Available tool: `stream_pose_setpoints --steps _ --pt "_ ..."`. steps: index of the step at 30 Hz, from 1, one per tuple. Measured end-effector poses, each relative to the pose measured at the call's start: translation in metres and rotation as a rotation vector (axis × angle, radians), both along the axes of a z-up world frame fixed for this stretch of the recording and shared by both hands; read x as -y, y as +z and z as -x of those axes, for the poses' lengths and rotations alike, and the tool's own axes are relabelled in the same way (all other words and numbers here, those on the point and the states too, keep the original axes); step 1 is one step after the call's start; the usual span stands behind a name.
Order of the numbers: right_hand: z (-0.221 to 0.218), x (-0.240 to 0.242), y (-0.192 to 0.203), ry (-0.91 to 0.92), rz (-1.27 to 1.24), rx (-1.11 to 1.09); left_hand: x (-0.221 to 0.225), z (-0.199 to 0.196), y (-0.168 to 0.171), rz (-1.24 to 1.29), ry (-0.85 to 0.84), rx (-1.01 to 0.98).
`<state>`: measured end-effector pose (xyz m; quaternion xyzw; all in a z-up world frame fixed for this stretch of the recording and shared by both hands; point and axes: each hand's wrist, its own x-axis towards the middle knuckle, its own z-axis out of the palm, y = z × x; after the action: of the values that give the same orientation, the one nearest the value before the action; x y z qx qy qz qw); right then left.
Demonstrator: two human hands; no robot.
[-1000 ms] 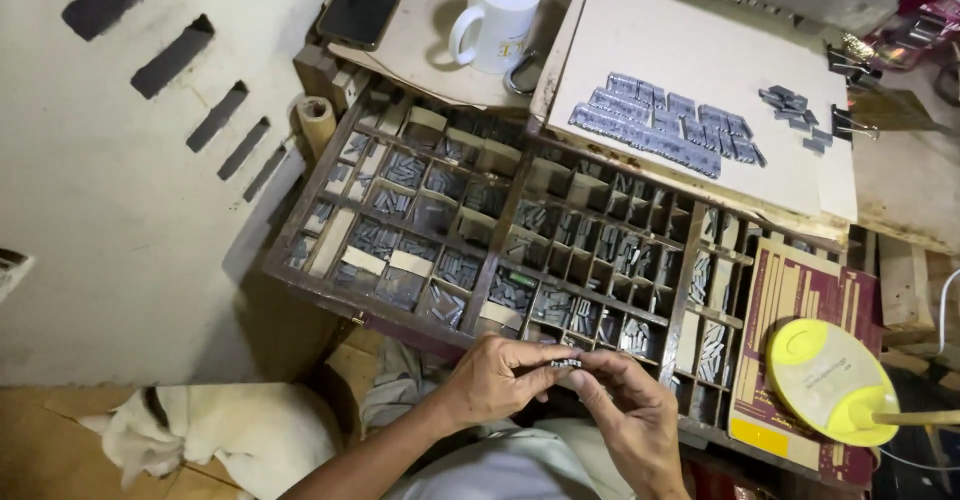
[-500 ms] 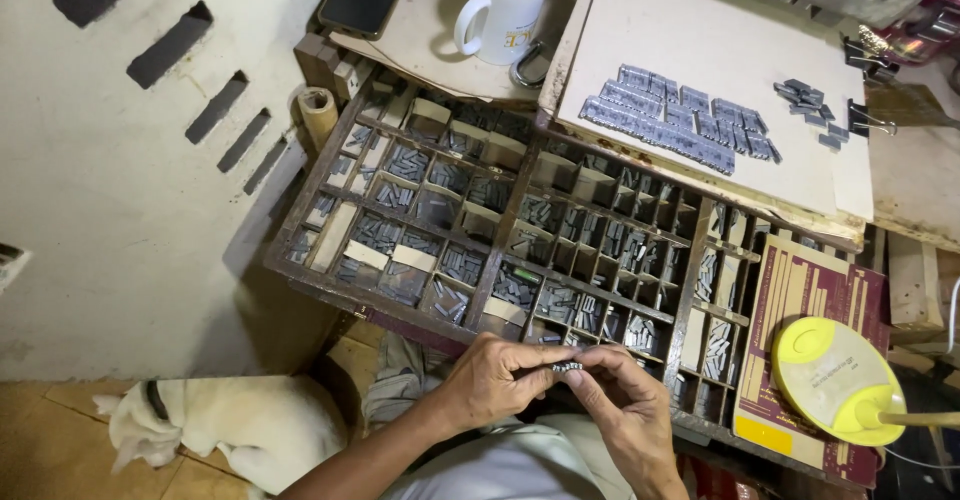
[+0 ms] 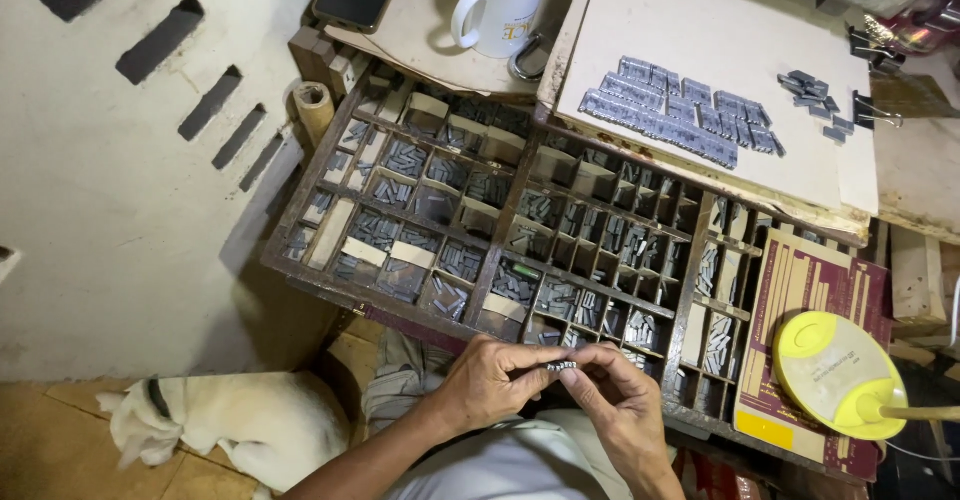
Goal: Selecting and arranging individual metal type characters from a type case into a layout for printing.
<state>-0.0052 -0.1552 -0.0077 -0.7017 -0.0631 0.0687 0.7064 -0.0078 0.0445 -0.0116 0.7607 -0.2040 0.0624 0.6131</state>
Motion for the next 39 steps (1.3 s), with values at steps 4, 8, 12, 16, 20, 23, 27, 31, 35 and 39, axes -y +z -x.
stream_pose_setpoints --steps 4,8,12,16,20,23,27,31,35,39 --pt "0.001 0.006 -0.003 -0.009 0.009 0.020 -0.004 0.004 0.001 0.040 -0.026 -0.080" --pt "-0.002 0.031 -0.018 -0.059 0.129 -0.127 -0.013 0.012 -0.004 0.124 0.075 -0.650" --pt "-0.007 0.053 -0.024 -0.073 0.415 -0.070 -0.027 0.021 -0.009 0.113 0.124 -1.007" --pt "-0.022 0.067 -0.025 -0.125 0.424 -0.148 -0.029 0.031 -0.011 0.241 0.075 -1.085" --pt "-0.043 0.078 -0.023 -0.126 0.516 -0.120 -0.023 0.029 -0.007 0.163 0.072 -0.956" --pt "-0.063 0.079 -0.019 -0.174 0.538 -0.064 -0.019 0.025 -0.012 0.106 0.089 -0.826" --pt "-0.085 0.063 -0.017 -0.200 0.546 0.136 -0.014 0.016 -0.004 0.028 0.120 -0.556" --pt "-0.087 0.038 -0.005 -0.266 0.587 0.278 -0.012 0.008 0.002 0.040 0.143 -0.430" --pt "-0.056 0.027 0.001 -0.171 0.634 0.225 -0.012 0.003 0.001 0.008 0.074 -0.287" --pt "-0.019 0.017 -0.006 0.048 0.358 0.147 -0.010 0.000 -0.010 -0.041 0.019 -0.132"
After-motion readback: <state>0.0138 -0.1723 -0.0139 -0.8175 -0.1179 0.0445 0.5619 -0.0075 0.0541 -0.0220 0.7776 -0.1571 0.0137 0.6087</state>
